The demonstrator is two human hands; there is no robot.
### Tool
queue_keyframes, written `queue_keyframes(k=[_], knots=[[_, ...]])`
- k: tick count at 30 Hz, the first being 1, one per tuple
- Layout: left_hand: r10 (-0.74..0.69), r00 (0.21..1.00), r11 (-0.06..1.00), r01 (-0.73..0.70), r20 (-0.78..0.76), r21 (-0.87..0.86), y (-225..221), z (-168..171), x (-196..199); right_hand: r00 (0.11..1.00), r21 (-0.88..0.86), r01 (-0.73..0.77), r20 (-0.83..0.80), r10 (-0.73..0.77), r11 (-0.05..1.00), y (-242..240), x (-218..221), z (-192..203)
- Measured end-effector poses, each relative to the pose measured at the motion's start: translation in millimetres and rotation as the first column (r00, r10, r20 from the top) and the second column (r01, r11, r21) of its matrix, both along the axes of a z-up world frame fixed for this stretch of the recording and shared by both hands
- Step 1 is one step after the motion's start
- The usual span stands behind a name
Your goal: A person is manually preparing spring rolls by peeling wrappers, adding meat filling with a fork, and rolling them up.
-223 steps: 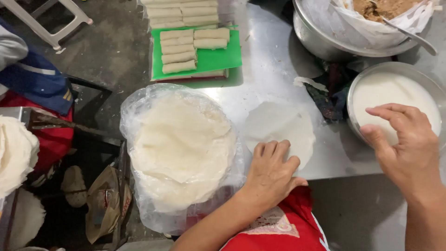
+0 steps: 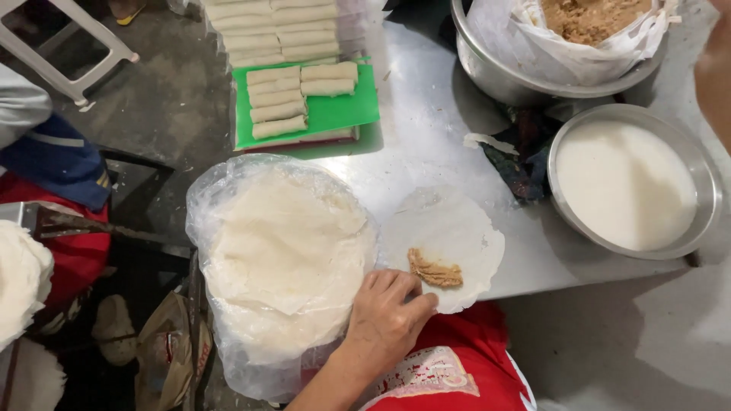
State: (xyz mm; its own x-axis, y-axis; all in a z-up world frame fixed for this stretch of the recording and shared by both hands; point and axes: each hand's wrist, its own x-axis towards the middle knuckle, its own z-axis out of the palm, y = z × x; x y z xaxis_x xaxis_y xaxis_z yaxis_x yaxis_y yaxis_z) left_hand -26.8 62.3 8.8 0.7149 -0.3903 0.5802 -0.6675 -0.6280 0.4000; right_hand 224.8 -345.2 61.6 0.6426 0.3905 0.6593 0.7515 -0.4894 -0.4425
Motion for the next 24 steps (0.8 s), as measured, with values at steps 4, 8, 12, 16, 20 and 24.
queue_keyframes(k=[4,8,12,16,20,24], knots=[[-0.058,0.996,0.997,0.061,-0.067,0.043,-3,-7,18,0.606,-0.562,0.792,0.678,-0.417,0.236,-11,41,12],[-0.017,0.989,0.998,0.025,-0.150,0.055,-10,-1,59,0.682,-0.665,0.724,0.651,-0.332,0.183,14,26,31],[0.072,0.991,0.988,-0.056,-0.111,0.142,-14,-16,88,0.954,-0.592,0.270,0.271,-0.128,0.760,118,-58,55],[0.129,0.989,0.990,-0.124,-0.076,0.069,-11,-3,86,0.913,-0.502,-0.179,-0.405,-0.047,0.846,176,-117,16],[0.045,0.990,0.998,-0.039,-0.137,0.044,-11,14,68,0.872,-0.513,-0.248,-0.488,-0.042,0.822,189,-143,-27],[-0.009,0.985,0.999,0.016,-0.173,0.034,-9,-1,49,0.952,-0.493,-0.179,-0.307,0.022,0.851,184,-169,-56]])
